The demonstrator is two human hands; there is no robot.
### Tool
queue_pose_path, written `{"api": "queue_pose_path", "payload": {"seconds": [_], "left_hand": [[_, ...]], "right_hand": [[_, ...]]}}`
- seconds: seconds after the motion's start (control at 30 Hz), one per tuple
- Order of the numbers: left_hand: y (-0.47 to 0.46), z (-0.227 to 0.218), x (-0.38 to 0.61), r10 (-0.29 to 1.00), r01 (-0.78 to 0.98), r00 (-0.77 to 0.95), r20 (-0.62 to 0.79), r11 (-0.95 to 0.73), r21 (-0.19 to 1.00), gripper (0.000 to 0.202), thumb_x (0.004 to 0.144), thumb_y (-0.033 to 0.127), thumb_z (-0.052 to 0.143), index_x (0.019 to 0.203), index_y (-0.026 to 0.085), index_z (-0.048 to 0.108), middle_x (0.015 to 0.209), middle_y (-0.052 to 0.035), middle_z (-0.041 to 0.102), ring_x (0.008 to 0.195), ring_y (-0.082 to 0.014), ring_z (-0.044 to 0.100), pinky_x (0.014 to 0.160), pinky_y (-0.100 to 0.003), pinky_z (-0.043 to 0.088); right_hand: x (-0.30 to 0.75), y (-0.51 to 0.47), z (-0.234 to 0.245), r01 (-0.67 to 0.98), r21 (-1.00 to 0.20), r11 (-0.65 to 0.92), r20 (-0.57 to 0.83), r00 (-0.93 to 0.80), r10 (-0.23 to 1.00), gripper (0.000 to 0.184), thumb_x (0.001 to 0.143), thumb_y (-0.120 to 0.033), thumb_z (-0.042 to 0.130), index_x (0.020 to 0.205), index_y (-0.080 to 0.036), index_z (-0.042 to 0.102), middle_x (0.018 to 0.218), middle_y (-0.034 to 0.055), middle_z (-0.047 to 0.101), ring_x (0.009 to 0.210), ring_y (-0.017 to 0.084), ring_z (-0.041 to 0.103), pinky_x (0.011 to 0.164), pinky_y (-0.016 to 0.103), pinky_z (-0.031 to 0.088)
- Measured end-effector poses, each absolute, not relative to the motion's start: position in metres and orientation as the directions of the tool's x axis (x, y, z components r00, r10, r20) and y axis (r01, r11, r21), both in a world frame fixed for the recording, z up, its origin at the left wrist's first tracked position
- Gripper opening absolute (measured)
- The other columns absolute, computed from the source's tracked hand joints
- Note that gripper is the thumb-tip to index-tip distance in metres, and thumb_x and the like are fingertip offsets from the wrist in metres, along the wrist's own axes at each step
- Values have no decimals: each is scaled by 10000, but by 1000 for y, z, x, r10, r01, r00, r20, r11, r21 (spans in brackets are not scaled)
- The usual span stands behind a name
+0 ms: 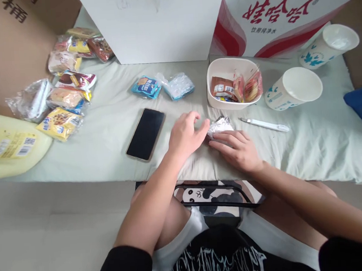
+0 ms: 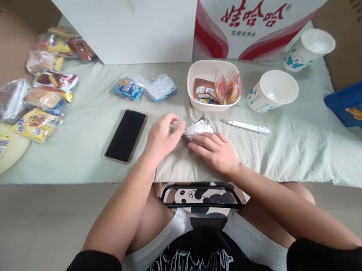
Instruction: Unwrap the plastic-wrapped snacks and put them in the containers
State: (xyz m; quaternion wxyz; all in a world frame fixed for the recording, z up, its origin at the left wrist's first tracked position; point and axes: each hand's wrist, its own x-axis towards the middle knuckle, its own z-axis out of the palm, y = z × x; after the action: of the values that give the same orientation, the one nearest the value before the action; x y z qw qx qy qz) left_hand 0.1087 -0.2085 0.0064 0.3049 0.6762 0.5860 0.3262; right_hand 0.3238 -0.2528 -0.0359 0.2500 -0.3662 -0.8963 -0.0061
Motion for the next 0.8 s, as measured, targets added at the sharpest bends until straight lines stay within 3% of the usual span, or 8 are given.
{"api": "queue_pose_path", "payload": {"seconds": [0.13, 0.27, 0.37, 0.43, 0.57, 0.7, 0.8], "left_hand": [[-215, 1, 126, 950, 687, 294, -106, -133, 715, 331, 892, 521, 650, 829, 210, 554, 883, -80, 639, 933, -283, 621, 860, -416, 484], [-212, -4, 133, 944, 509, 287, -163, -6, 861, 294, 835, 438, 717, 963, 212, 578, 875, -14, 656, 797, -192, 612, 751, -331, 472], [-204, -14, 134, 965, 287, 236, -110, 39, 957, 330, 789, 409, 776, 971, 221, 576, 841, 11, 629, 743, -146, 582, 687, -281, 468], [-199, -21, 133, 984, 151, 169, -52, 26, 988, 394, 796, 446, 798, 1053, 242, 580, 895, -2, 635, 758, -139, 586, 667, -262, 476], [-194, -29, 132, 997, 111, 79, -3, -6, 994, 466, 891, 518, 733, 1257, 305, 538, 1018, -23, 652, 852, -145, 632, 718, -259, 513], [-190, -30, 131, 974, 142, 224, 21, -54, 988, 544, 831, 547, 785, 1258, 274, 587, 1124, -49, 674, 960, -176, 654, 824, -293, 551], [-190, -31, 130, 942, 156, 334, 32, -89, 984, 642, 761, 522, 835, 1295, 258, 593, 1178, -69, 678, 1019, -211, 665, 867, -319, 570]], "right_hand": [[329, -268, -38, 625, -390, 677, 479, -490, 728, 406, 963, -104, 518, 1286, -291, 675, 1324, 95, 732, 1277, 277, 659, 1007, 474, 536], [339, -262, -32, 515, -521, 680, 534, -426, 731, 346, 928, -101, 508, 1196, -275, 642, 1233, 105, 728, 1161, 266, 691, 952, 472, 573], [362, -253, -25, 655, -485, 580, 507, -330, 796, 227, 931, -147, 524, 1063, -280, 653, 1082, 92, 736, 1018, 271, 691, 885, 466, 548], [382, -247, -23, 812, -416, 409, 468, -194, 862, 177, 944, -190, 529, 1044, -262, 657, 1028, 105, 727, 965, 285, 663, 854, 464, 508], [415, -240, -33, 951, -291, 101, 356, 10, 934, 276, 935, -273, 576, 1189, -211, 662, 1170, 162, 698, 1011, 335, 618, 861, 487, 469], [430, -240, -41, 965, -258, 38, 321, 48, 946, 228, 962, -342, 584, 1100, -214, 712, 1134, 146, 729, 1000, 339, 630, 840, 471, 480], [427, -243, -35, 934, -351, 71, 348, 60, 935, 247, 990, -370, 554, 1064, -214, 732, 947, 112, 746, 870, 283, 658, 768, 405, 498]]}}
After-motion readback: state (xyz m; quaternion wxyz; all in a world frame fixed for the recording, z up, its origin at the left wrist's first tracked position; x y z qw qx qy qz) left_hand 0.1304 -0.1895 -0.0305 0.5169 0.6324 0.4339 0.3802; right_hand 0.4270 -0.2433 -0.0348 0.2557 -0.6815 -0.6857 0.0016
